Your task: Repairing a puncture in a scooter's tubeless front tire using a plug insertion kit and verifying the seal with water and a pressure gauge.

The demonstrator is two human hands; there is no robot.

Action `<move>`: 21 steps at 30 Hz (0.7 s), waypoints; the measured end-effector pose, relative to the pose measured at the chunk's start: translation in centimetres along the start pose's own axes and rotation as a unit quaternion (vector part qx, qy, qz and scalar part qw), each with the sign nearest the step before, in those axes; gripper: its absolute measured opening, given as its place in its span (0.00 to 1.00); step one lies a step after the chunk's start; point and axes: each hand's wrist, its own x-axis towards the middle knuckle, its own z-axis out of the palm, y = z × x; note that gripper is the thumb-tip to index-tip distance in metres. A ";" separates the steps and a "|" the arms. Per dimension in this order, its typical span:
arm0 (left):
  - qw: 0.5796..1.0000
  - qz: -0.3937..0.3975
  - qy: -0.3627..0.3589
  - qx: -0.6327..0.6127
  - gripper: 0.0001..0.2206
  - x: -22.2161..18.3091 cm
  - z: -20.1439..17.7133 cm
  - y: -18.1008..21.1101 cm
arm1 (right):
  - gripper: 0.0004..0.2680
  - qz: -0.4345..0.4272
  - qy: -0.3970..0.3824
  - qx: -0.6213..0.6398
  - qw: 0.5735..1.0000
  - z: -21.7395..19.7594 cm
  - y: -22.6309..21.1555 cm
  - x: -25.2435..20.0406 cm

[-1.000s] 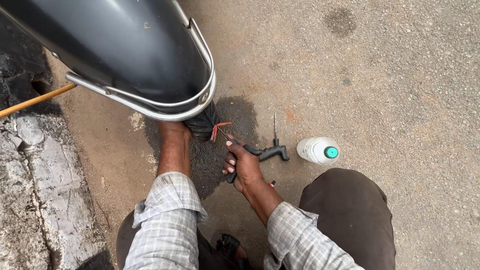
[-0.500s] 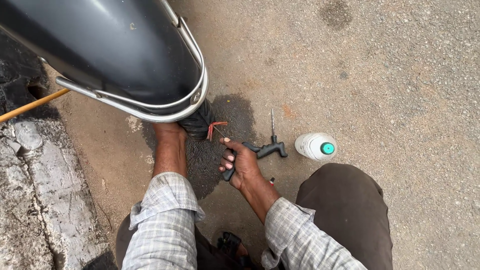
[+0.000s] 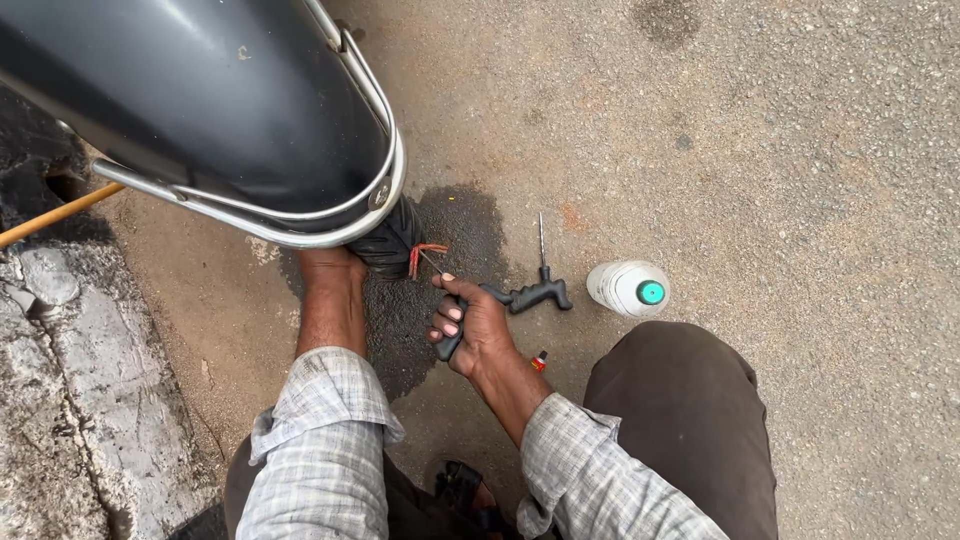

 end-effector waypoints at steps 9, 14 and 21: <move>1.000 0.001 -0.002 0.003 0.30 -0.6 -7.8 -2.7 | 0.08 -0.006 -0.003 -0.013 1.000 -0.2 0.2 0.1; 1.000 0.001 -0.002 0.004 0.30 -1.4 -8.9 -2.4 | 0.07 -0.030 -0.019 -0.044 0.998 -0.8 0.6 0.6; 1.000 0.002 -0.006 0.007 0.30 -1.8 -9.3 -1.9 | 0.09 -0.067 -0.031 -0.069 0.995 -0.7 0.7 0.5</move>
